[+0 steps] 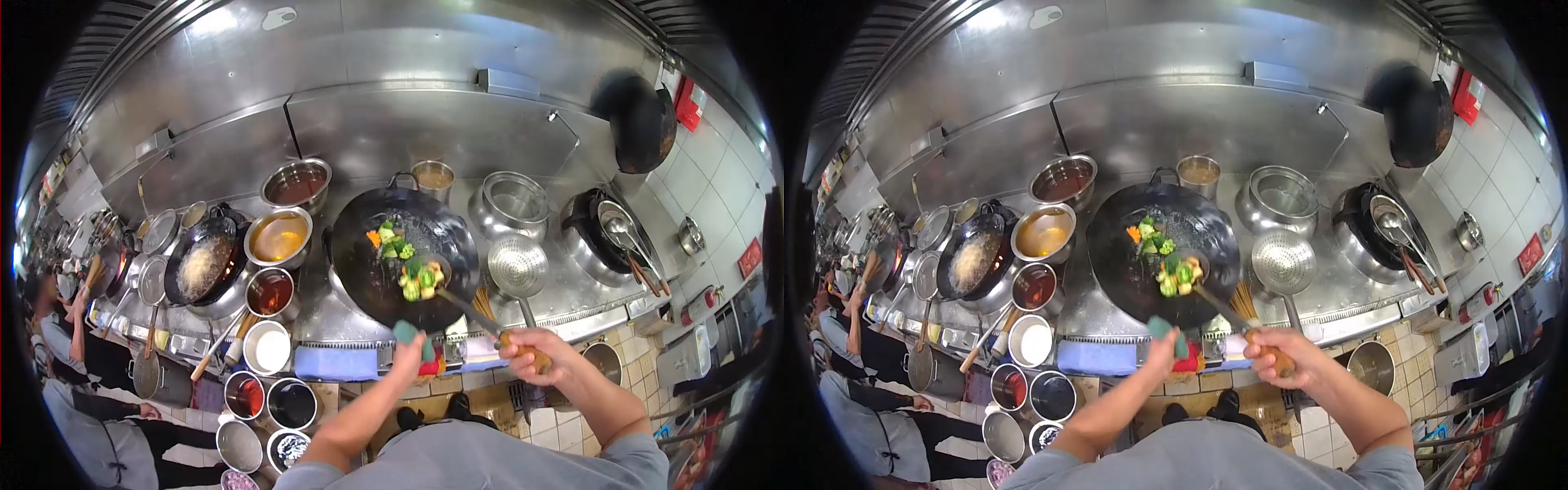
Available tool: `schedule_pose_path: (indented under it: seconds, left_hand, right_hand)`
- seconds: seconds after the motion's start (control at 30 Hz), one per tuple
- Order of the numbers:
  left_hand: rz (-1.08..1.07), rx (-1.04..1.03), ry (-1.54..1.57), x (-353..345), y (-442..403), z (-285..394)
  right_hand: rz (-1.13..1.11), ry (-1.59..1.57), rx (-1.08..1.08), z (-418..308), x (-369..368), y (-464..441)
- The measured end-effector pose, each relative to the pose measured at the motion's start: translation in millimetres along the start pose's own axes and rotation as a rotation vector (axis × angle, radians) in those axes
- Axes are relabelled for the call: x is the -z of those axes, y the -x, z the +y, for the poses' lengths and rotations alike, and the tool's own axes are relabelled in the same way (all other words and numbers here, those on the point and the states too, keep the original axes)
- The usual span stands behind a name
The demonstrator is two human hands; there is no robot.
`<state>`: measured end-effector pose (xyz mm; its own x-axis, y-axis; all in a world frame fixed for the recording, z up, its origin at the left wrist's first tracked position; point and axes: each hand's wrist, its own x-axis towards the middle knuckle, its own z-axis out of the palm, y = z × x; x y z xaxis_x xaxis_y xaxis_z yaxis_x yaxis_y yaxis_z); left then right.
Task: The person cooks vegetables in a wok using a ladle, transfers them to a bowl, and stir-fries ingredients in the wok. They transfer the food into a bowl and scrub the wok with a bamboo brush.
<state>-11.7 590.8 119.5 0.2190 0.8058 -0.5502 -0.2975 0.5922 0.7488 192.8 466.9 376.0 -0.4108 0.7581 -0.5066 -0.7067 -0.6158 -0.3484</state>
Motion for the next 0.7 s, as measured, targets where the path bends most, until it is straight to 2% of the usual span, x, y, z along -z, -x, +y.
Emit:
schedule_pose_path:
  seconds: [0.03,0.07,0.1,0.17,0.23,0.3,0.37,0.5,0.6,0.7]
  left_hand:
    - [0.026,-0.038,0.000,3,13,-16]
    - [0.078,0.064,0.049,-1,29,-17]
    - [0.088,0.076,0.127,-2,33,-25]
    - [-0.005,0.056,0.188,1,29,-25]
    - [-0.046,0.140,0.329,-1,17,-6]
    - [-0.056,0.274,0.443,-9,25,36]
    - [-0.106,0.335,0.491,-3,15,38]
    - [-0.120,0.305,0.399,6,12,30]
    - [-0.026,0.330,0.153,12,11,29]
    - [-0.074,0.413,0.226,19,-7,5]
  right_hand:
    - [0.000,0.003,-0.033,3,1,1]
    - [0.009,-0.041,-0.052,4,5,-1]
    - [0.003,-0.036,-0.044,2,9,-4]
    - [-0.100,-0.228,-0.104,-1,20,-11]
    - [-0.114,-0.266,-0.103,-3,32,-28]
    - [-0.109,-0.155,-0.029,0,37,-50]
    - [-0.131,-0.183,-0.027,6,37,-60]
    - [-0.113,-0.237,0.010,32,45,-64]
    - [-0.025,-0.200,0.034,58,52,-63]
    - [0.058,-0.186,0.070,84,60,-64]
